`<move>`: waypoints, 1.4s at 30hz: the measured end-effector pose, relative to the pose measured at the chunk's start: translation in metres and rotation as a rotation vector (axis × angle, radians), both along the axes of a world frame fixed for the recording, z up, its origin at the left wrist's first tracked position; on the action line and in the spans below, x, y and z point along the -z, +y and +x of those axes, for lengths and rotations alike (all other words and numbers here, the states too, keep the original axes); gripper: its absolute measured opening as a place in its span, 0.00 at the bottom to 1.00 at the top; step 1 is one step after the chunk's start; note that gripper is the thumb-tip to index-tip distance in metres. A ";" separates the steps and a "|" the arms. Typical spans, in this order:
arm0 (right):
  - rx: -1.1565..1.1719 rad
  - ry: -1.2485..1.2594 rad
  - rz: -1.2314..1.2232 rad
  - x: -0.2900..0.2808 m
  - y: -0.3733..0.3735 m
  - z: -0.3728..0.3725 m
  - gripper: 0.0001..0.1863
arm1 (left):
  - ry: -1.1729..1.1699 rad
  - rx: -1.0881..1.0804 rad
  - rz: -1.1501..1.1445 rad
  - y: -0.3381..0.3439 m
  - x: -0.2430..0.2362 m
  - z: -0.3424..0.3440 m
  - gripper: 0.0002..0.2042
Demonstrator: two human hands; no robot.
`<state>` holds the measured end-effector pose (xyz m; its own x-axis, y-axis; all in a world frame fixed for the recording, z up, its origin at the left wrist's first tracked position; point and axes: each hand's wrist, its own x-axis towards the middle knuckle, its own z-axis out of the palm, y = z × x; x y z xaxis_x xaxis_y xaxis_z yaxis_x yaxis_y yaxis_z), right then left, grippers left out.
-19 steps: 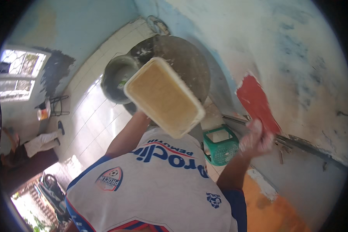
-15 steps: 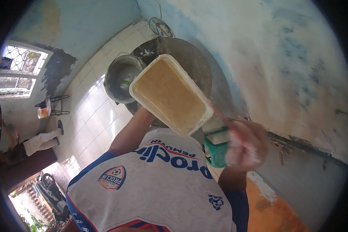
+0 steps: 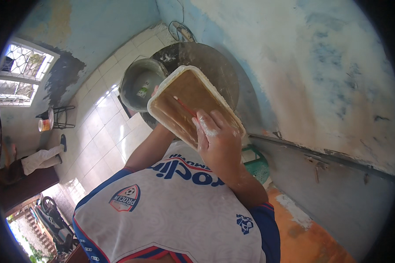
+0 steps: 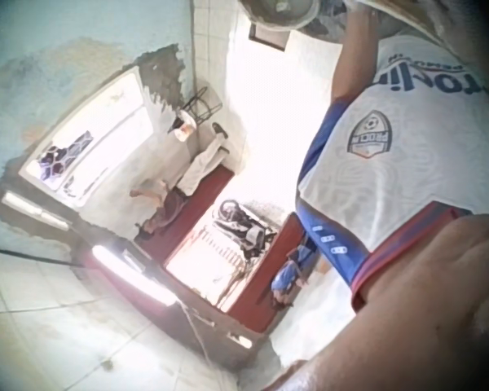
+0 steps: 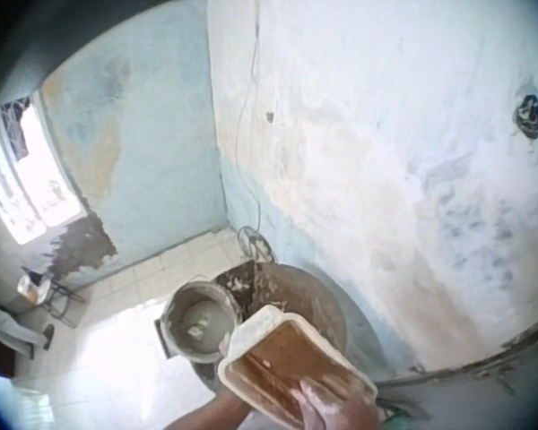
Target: The person applies a putty-like substance to a wall using a red scraper. They pick up the substance from a plastic container and spread it onto the damaged or uneven sections of the wall.
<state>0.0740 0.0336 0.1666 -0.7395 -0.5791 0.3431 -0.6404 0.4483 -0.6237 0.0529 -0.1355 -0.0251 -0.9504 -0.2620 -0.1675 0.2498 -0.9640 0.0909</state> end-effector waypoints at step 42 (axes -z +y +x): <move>0.167 0.503 -0.283 0.040 0.068 -0.037 0.16 | -0.339 -0.059 -0.258 0.024 -0.015 -0.002 0.37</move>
